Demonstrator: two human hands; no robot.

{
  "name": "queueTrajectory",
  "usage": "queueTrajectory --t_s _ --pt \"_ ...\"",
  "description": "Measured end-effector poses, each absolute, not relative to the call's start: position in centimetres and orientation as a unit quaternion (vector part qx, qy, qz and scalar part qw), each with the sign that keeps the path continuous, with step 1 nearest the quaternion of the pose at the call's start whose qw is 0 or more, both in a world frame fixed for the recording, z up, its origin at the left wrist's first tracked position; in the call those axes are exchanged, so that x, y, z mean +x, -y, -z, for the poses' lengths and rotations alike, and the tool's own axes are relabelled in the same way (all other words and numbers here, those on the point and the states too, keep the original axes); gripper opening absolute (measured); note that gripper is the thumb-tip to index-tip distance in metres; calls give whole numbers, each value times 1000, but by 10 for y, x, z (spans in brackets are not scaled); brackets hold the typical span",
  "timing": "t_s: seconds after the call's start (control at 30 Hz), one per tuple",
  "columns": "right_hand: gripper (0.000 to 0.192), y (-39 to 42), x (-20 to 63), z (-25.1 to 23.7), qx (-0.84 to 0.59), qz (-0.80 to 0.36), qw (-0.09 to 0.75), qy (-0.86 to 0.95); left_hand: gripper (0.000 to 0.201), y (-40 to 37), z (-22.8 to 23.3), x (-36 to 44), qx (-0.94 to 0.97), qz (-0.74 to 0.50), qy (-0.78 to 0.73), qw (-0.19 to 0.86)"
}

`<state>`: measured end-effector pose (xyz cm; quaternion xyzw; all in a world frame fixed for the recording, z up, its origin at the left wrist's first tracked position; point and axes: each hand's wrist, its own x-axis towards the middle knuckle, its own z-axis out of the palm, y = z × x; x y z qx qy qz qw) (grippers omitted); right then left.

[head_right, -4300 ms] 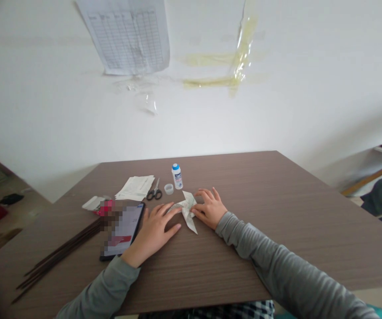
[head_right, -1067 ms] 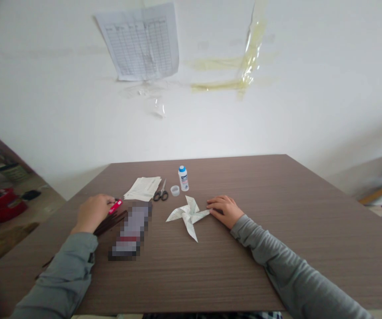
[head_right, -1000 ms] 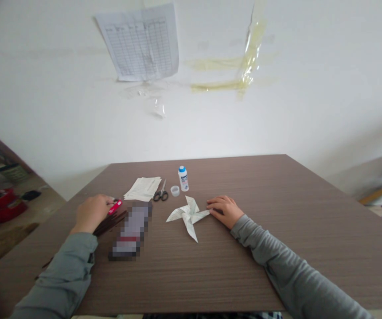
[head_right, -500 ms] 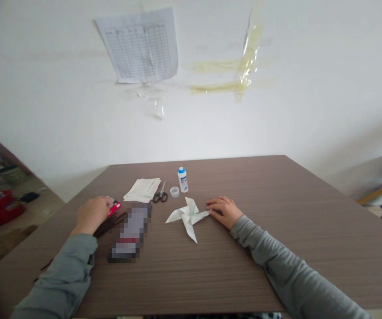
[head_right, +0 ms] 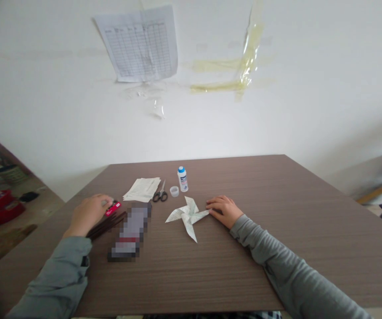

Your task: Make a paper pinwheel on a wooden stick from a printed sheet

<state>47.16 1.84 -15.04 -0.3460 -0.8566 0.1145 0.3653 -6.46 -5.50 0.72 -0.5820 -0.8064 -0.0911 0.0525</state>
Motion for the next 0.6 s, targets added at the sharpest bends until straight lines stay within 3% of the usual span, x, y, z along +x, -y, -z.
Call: queueTrajectory --t_s 0.33,0.6 --pt "27 -24 475 155 -341 -117 367 857 12 47 -8 -61 -621 194 759 -4" --pt "31 -18 468 150 -350 -116 383 847 19 38 6 11 -697 324 636 -67"
